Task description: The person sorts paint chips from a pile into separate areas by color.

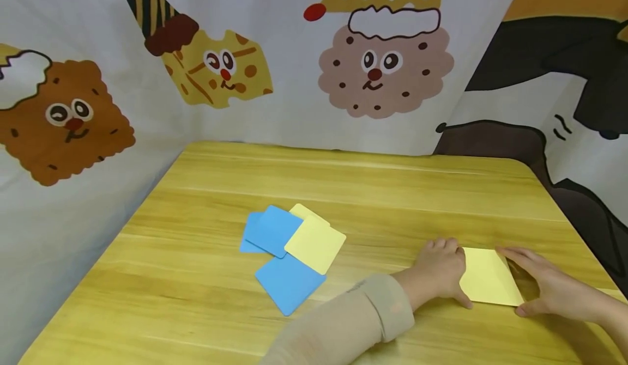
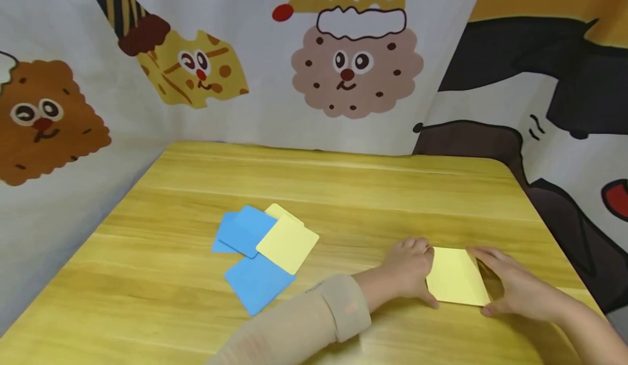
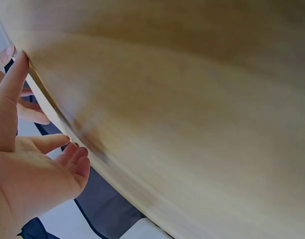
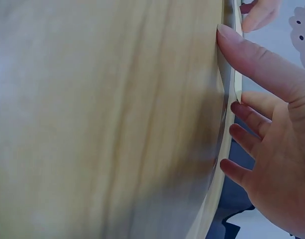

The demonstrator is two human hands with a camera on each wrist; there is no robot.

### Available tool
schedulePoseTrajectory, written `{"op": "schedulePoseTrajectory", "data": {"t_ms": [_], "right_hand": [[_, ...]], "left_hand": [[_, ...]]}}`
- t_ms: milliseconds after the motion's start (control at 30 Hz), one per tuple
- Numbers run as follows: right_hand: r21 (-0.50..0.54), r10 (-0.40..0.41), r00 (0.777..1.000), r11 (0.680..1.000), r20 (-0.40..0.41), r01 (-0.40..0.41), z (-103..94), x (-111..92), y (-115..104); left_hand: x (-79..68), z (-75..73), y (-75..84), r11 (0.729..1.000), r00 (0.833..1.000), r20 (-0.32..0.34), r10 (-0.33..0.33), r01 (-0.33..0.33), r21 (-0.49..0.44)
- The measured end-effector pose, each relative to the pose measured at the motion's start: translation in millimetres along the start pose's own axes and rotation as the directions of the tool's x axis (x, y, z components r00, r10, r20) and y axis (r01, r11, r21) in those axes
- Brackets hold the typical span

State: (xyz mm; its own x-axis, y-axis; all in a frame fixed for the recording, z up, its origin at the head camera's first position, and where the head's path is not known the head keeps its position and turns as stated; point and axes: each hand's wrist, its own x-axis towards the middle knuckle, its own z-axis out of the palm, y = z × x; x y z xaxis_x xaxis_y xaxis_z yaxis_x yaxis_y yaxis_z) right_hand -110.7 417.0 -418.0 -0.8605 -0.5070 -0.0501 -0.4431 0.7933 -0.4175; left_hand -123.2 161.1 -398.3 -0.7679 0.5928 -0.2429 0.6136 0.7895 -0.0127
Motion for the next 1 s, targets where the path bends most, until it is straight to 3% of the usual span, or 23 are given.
{"op": "schedulePoseTrajectory", "data": {"t_ms": [200, 400, 600, 1000], "right_hand": [[0.007, 0.018, 0.999, 1.0, 0.035, -0.018, -1.3, 0.6, 0.6], [0.029, -0.028, 0.998, 0.999, 0.061, 0.026, -0.7, -0.2, -0.4], [0.048, -0.022, 0.997, 0.999, 0.067, 0.018, -1.1, -0.4, -2.4], [0.123, 0.021, 0.999, 0.992, -0.024, -0.018, 9.1, -4.7, -14.3]], "left_hand": [[1.1, 0.9, -1.4, 1.0, 1.0, 0.019, -0.006, 0.006, -0.018], [1.8, 1.6, -6.3, 0.998, 0.999, 0.032, -0.011, 0.013, -0.067], [1.9, 1.8, -7.7, 0.996, 0.999, 0.042, -0.003, 0.006, -0.089], [-3.1, 1.2, -25.0, 0.989, 0.995, 0.01, 0.101, -0.099, -0.106]]}}
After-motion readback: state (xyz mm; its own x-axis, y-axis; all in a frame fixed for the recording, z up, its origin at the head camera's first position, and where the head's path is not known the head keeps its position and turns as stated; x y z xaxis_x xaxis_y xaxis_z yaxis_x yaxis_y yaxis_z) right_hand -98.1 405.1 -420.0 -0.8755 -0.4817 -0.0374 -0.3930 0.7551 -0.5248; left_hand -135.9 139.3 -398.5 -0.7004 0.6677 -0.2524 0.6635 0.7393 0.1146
